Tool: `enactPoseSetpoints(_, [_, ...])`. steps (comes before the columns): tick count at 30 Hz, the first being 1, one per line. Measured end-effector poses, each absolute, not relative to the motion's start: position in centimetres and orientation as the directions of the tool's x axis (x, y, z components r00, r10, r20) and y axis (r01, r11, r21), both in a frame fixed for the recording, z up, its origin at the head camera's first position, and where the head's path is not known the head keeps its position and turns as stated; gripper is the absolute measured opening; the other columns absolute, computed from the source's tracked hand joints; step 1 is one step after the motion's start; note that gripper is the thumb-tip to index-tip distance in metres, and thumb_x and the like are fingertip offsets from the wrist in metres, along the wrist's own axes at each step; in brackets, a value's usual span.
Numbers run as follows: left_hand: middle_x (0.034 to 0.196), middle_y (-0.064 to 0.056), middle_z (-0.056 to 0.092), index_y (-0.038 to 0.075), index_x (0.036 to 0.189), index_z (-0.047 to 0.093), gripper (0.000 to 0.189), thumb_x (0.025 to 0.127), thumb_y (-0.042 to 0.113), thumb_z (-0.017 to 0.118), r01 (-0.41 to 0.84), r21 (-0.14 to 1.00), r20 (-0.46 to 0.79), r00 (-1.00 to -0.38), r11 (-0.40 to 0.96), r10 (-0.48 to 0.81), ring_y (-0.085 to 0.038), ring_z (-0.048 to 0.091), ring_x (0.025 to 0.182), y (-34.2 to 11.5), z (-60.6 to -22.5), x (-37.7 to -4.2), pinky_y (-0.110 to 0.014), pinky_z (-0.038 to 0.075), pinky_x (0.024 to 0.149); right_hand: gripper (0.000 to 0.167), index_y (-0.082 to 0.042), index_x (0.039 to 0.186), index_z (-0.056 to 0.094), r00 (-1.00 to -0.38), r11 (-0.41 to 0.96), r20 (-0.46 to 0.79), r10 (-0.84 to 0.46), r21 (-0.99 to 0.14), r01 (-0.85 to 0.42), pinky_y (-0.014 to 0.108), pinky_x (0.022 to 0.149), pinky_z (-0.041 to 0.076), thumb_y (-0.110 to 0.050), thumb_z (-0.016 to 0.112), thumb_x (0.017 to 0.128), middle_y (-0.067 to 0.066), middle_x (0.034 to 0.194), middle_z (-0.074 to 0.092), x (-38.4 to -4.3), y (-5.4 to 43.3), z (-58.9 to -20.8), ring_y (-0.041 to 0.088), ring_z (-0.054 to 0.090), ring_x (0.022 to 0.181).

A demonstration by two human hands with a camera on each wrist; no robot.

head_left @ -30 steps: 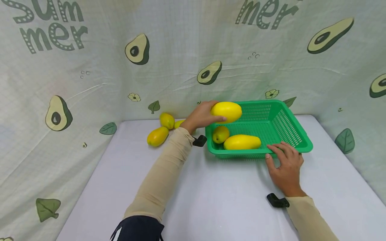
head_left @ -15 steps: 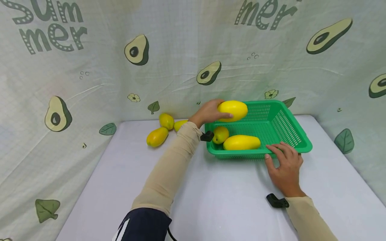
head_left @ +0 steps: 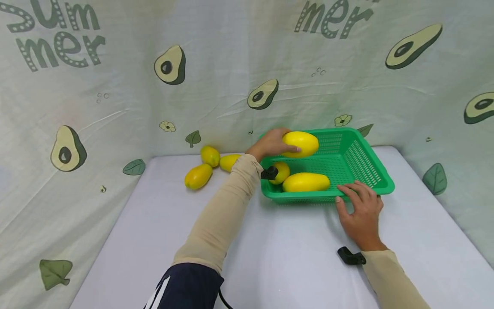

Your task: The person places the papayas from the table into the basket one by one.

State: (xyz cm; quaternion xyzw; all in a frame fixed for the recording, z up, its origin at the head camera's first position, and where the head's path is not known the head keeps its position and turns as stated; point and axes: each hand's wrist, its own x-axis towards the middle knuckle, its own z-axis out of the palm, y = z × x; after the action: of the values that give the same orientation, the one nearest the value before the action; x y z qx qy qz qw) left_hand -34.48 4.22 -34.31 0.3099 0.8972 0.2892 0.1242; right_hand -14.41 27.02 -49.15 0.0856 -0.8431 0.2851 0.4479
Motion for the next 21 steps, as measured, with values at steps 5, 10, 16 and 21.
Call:
enactPoseSetpoints(5, [0.143, -0.005, 0.052, 0.010, 0.151, 0.042, 0.078, 0.090, 0.048, 0.071, 0.473, 0.588, -0.056, -0.785, 0.656, 0.616, -0.018, 0.052, 0.116, 4.26, -34.41, -34.41, -0.032, 0.044, 0.097, 0.041, -0.003, 0.113, 0.072, -0.599, 0.830, 0.795, 0.101, -0.399, -0.390, 0.071, 0.092, 0.020, -0.036, 0.054, 0.096, 0.019, 0.117, 0.062, -14.43, 27.10, -49.21, 0.044, 0.045, 0.126])
enactPoseSetpoints(10, [0.142, -0.005, 0.053, 0.010, 0.151, 0.042, 0.078, 0.090, 0.050, 0.070, 0.474, 0.581, -0.060, -0.786, 0.662, 0.616, -0.019, 0.052, 0.115, 4.30, -34.49, -34.42, -0.032, 0.044, 0.097, 0.041, -0.003, 0.114, 0.072, -0.602, 0.834, 0.793, 0.096, -0.394, -0.386, 0.071, 0.092, 0.021, -0.035, 0.054, 0.096, 0.019, 0.117, 0.062, -14.42, 27.10, -49.24, 0.043, 0.044, 0.127])
enactPoseSetpoints(16, [0.137, -0.004, 0.055, 0.009, 0.150, 0.044, 0.076, 0.090, 0.050, 0.070, 0.479, 0.586, -0.057, -0.780, 0.654, 0.623, -0.018, 0.053, 0.110, 4.41, -34.68, -34.57, -0.031, 0.044, 0.093, 0.041, -0.003, 0.113, 0.072, -0.591, 0.831, 0.800, 0.102, -0.395, -0.392, 0.071, 0.091, 0.021, -0.035, 0.054, 0.095, 0.019, 0.116, 0.062, -14.40, 27.02, -49.13, 0.045, 0.045, 0.126])
enactPoseSetpoints(21, [0.142, -0.006, 0.053, 0.010, 0.152, 0.042, 0.077, 0.092, 0.049, 0.069, 0.477, 0.593, -0.067, -0.773, 0.649, 0.630, -0.019, 0.052, 0.115, 4.55, -34.65, -34.44, -0.032, 0.044, 0.097, 0.041, -0.004, 0.113, 0.072, -0.582, 0.829, 0.806, 0.109, -0.396, -0.394, 0.071, 0.092, 0.021, -0.037, 0.054, 0.096, 0.018, 0.116, 0.062, -14.33, 27.02, -49.14, 0.043, 0.045, 0.126])
